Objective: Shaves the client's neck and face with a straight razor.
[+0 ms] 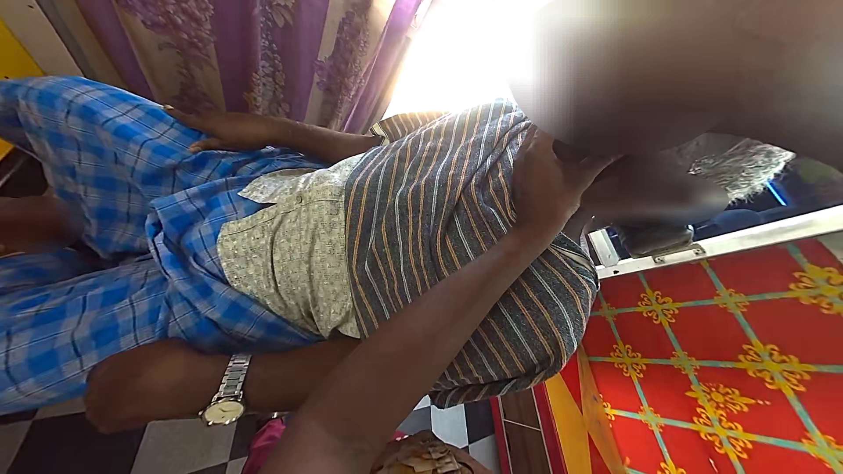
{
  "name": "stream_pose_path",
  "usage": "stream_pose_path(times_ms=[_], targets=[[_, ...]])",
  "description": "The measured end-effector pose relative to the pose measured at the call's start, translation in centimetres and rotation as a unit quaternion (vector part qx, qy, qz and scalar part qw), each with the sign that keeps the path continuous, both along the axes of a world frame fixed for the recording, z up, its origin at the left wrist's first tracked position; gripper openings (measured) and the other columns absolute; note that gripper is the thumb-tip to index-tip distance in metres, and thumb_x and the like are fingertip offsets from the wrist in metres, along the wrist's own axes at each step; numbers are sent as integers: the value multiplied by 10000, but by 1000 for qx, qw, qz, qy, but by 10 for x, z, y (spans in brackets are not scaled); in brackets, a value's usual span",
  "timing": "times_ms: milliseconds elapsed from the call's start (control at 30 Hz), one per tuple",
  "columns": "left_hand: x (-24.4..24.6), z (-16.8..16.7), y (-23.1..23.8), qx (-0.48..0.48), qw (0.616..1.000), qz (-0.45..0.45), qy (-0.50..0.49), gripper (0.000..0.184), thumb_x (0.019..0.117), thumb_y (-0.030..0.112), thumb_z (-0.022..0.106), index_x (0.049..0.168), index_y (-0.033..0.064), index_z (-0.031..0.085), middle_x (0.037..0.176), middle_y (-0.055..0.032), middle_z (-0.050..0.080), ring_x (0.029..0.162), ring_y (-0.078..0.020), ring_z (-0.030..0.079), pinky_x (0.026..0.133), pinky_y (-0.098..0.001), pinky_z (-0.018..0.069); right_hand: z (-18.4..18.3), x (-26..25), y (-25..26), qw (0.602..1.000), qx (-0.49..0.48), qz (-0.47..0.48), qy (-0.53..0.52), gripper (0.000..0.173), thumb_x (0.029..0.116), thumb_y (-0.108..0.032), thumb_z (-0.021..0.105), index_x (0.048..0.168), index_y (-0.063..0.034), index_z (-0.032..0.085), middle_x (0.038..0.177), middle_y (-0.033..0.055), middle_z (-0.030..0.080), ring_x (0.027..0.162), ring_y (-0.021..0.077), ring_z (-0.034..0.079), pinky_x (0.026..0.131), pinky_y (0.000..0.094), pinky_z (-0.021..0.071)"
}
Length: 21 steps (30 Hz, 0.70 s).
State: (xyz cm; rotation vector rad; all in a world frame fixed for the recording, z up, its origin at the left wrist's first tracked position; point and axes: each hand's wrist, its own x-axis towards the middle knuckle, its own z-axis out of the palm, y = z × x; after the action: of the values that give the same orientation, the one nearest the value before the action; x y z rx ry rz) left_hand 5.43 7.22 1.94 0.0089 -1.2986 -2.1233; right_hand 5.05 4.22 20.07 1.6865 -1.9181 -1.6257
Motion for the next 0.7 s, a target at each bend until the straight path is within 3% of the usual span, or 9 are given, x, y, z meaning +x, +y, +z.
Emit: stream_pose_path(times_ms=[167, 433, 533, 700], targets=[[-1, -1, 2, -11, 1000, 16, 13, 761, 783, 372, 887, 1395, 29, 592, 1286, -141, 659, 1194, -221, 623, 1038, -407, 502, -1, 0, -5, 998, -4, -63, -6, 207, 814, -90, 791, 745, -37, 604, 789, 128, 588, 748, 324, 636, 601, 479, 454], [-6, -2, 3, -7, 1000, 18, 18, 736, 784, 381, 883, 1361, 17, 608, 1268, -143, 660, 1183, -209, 628, 1039, -388, 506, -3, -3, 1, 999, -20, -30, -17, 208, 849, -80, 752, 729, -42, 586, 784, 128, 583, 747, 319, 628, 597, 470, 438], [-7, -2, 2, -12, 1000, 19, 13, 721, 773, 395, 888, 1343, 39, 627, 1258, -126, 665, 1184, -208, 623, 1026, -400, 507, -2, 1, -1, 998, -11, -53, -12, 233, 823, -103, 794, 703, -62, 599, 782, 116, 597, 753, 310, 635, 610, 474, 444], [-6, -2, 0, -28, 999, 17, 5, 727, 787, 418, 871, 1353, 35, 623, 1283, -129, 658, 1203, -217, 618, 1042, -415, 501, -3, 6, -1, 1000, -6, -15, 7, 195, 891, 22, 671, 728, -30, 579, 734, 122, 558, 745, 320, 622, 613, 465, 431]])
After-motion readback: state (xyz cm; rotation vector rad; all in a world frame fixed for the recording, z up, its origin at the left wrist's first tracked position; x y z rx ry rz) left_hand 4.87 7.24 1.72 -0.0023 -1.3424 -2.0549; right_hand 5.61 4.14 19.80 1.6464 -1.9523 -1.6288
